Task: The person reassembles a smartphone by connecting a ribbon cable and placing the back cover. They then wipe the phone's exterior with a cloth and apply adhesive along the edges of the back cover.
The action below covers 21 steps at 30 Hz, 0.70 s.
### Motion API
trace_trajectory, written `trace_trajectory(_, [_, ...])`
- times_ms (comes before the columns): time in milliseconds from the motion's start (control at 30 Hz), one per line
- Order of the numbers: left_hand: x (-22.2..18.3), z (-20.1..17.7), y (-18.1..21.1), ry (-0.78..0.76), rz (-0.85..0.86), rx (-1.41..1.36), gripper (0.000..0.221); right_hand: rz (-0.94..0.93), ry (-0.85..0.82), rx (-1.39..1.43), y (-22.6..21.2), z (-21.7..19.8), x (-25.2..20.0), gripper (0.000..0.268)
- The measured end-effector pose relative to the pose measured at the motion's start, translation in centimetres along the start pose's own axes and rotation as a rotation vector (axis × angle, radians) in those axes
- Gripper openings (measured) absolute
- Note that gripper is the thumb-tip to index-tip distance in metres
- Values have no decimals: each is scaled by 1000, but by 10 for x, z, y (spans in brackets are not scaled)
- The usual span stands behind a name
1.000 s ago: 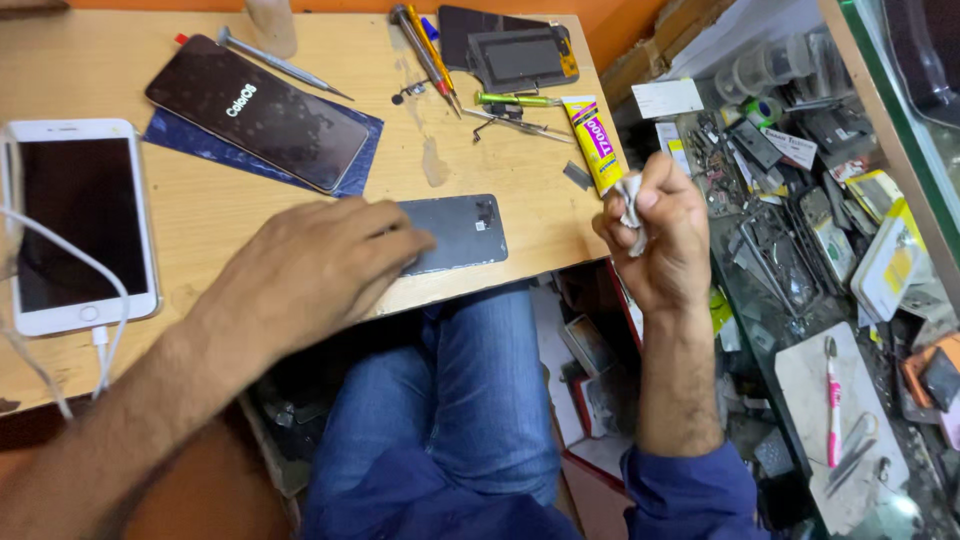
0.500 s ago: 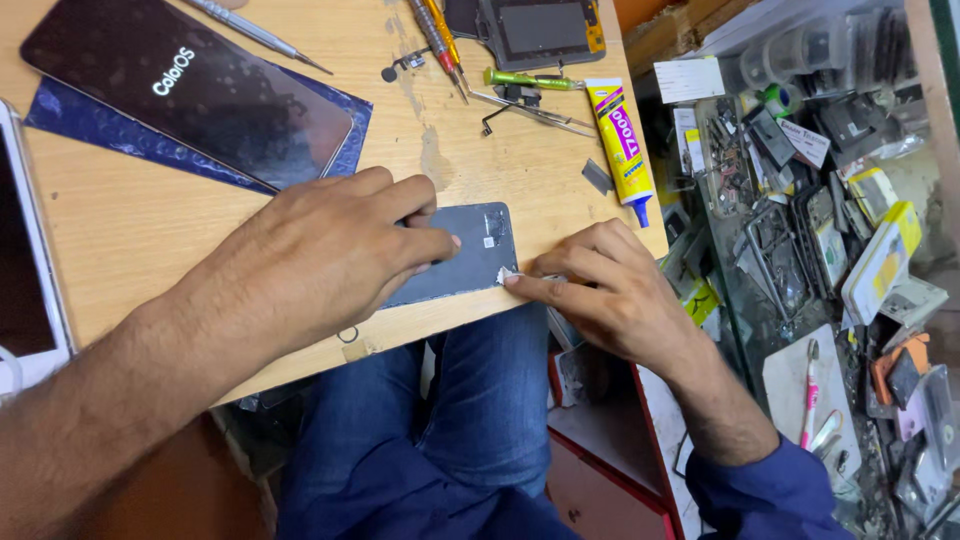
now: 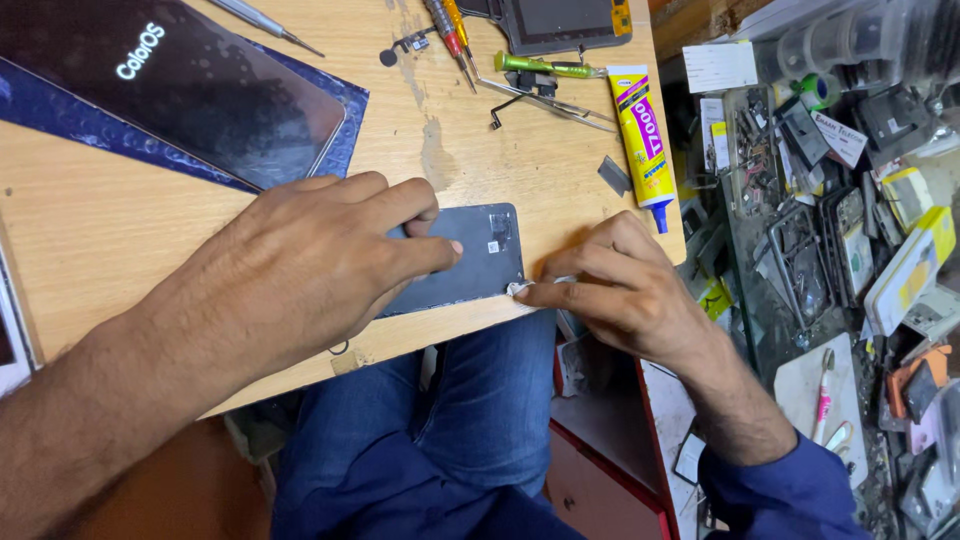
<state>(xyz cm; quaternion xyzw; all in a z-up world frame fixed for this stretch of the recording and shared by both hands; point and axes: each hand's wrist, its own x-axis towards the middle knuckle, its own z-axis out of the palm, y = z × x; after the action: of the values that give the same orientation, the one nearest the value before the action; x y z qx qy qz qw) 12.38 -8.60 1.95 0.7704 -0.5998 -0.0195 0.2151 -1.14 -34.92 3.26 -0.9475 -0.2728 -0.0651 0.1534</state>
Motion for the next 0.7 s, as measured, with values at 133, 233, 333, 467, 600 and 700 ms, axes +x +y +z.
trace_trajectory(133, [-3,4,-3,-93,-55,-14,35,-4,-25,48,-1,6,5,36])
trace_trajectory(233, [-1,5,-2,-42,-27,-43,33,-61,-31,46,1,8,7,34])
trace_trajectory(333, [0,1,0,24,4,-53,30,-75,-35,20,4,1,8,30])
trace_trajectory(467, [1,0,0,-46,-15,4,38,-36,11,-27,1,-4,12,28])
trace_trajectory(600, [-2,0,1,-69,-29,-17,36,-80,-14,30,-8,10,20,30])
trace_trajectory(700, [1,0,3,-3,3,-35,30,-102,-5,34,-8,12,21,30])
